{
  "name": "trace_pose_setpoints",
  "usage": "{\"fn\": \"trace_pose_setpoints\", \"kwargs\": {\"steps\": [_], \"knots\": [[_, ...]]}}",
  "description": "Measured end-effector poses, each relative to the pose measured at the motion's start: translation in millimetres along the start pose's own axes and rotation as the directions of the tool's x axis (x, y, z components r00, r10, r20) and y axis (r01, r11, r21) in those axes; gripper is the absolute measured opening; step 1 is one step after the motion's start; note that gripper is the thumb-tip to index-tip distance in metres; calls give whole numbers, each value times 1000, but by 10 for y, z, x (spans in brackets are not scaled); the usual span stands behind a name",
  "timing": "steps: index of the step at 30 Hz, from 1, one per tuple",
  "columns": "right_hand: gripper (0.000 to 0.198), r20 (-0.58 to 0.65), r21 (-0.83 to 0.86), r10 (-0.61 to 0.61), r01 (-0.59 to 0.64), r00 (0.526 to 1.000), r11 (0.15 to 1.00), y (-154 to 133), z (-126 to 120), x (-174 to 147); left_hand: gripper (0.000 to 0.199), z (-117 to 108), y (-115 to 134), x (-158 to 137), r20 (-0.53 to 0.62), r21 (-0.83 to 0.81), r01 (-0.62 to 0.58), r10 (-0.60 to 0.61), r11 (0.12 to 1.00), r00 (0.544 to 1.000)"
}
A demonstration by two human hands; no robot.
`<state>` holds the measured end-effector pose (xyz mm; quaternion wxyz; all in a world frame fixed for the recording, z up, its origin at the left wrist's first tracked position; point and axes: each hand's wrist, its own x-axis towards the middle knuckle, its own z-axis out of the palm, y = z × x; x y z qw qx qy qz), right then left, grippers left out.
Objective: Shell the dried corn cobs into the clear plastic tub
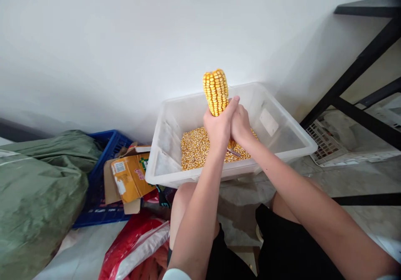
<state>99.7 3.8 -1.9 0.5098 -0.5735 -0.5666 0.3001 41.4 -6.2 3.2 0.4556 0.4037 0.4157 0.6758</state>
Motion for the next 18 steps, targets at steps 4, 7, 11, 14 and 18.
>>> {"fn": "trace_pose_setpoints", "kwargs": {"steps": [4, 7, 11, 14, 18], "knots": [[45, -12, -76, -20, 19, 1000, 997, -9, -2, -3, 39, -21, -45, 17, -37, -24, 43, -44, 999, 998], [48, -26, -72, -35, 33, 999, 997, -8, 17, 10, 39, -28, -70, 9, -77, -25, 8, -10, 1000, 997], [47, -65, -44, -27, 24, 997, 999, -2, 41, 31, 36, -20, -71, 13, -115, 21, -8, 10, 1000, 993], [45, -77, -20, -4, 2, 997, 1000, 12, 55, 44, 34, -20, -67, 35, -151, 64, 0, 10, 998, 989], [43, -86, -1, 22, -22, 996, 1000, 30, 66, 59, 34, -26, -53, 64, -150, 68, 64, -53, 996, 987]]}}
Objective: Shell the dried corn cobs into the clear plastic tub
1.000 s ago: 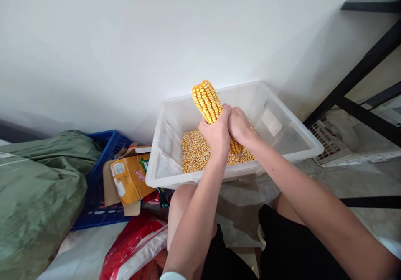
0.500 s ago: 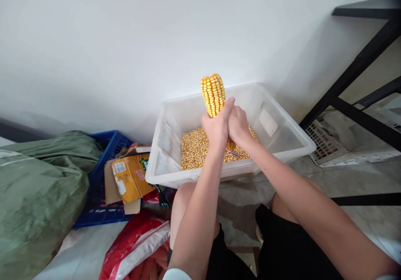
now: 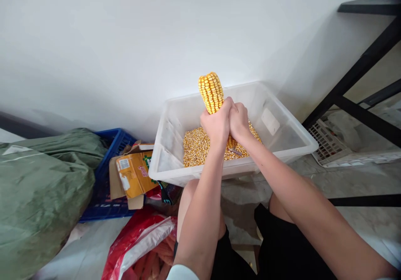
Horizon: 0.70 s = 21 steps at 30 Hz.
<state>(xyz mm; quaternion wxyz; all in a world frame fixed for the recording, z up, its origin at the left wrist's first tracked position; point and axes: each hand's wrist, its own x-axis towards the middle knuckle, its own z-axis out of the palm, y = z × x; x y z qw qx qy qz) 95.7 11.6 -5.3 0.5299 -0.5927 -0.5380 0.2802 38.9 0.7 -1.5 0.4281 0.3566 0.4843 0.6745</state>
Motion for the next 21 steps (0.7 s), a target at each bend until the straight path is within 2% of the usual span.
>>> {"fn": "trace_pose_setpoints", "kwargs": {"steps": [13, 17, 19, 21], "knots": [[45, -20, 62, 113, -111, 993, 992, 70, 1, 105, 30, 28, 13, 21, 4, 56, 26, -27, 998, 1000], [40, -48, 73, 174, -170, 984, 983, 125, 57, 163, 31, 11, 0, 48, 5, 83, 22, -23, 996, 1000], [35, -1, 126, 230, -228, 973, 965, 166, 93, 199, 33, -13, -22, 87, 16, 78, 28, -29, 997, 999], [31, 133, 251, 288, -313, 948, 916, 199, 97, 236, 34, -40, -43, 131, 30, 48, 55, -57, 997, 998]]}}
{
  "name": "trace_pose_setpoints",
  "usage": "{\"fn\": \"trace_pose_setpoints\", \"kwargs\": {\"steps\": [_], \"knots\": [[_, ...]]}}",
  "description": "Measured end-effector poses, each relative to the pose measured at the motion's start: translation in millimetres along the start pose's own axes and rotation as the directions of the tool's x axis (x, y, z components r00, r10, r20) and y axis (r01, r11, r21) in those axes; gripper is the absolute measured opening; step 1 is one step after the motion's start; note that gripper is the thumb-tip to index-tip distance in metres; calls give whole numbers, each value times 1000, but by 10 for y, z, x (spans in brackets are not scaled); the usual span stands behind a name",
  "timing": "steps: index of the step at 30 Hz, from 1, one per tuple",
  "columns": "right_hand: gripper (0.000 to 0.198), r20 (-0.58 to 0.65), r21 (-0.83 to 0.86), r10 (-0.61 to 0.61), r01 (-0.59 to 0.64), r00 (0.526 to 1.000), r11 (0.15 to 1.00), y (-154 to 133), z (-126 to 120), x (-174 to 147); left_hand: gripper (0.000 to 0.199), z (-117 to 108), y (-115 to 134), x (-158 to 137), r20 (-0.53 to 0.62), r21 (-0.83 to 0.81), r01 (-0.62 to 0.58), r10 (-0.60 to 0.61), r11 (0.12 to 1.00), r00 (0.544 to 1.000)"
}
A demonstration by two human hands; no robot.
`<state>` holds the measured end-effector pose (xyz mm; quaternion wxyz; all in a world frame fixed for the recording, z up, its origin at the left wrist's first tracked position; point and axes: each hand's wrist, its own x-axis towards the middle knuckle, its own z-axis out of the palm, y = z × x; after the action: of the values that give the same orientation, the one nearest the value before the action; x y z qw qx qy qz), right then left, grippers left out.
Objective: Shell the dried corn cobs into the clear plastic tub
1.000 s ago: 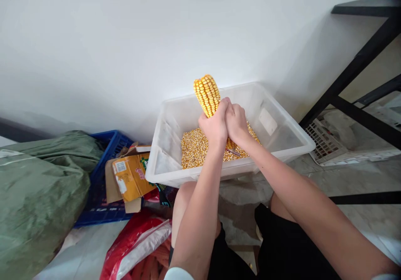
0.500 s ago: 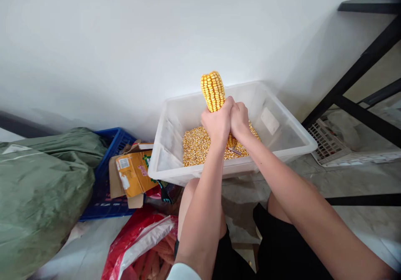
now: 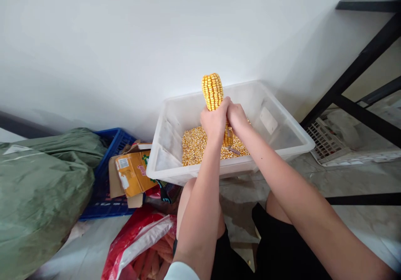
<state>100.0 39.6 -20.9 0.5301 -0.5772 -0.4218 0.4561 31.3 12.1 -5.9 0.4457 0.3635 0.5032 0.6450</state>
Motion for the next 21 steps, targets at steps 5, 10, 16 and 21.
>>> {"fn": "trace_pose_setpoints", "kwargs": {"steps": [5, 10, 16, 21], "knots": [[37, 244, 238, 113, -173, 963, 956, -49, -128, 24, 40, -66, -15, 76, -38, -103, 99, -104, 990, 994], [22, 302, 48, -159, 151, 940, 987, -69, -149, -80, 41, -108, -19, 98, -59, -130, 93, -101, 987, 993], [15, 433, -124, -352, 442, 830, 888, -53, -147, -174, 41, -124, -51, 132, -153, -189, 32, -61, 981, 986], [14, 374, -158, -417, 500, 828, 851, -9, -117, -194, 47, -146, -23, 120, -161, -231, 80, -119, 970, 980]]}}
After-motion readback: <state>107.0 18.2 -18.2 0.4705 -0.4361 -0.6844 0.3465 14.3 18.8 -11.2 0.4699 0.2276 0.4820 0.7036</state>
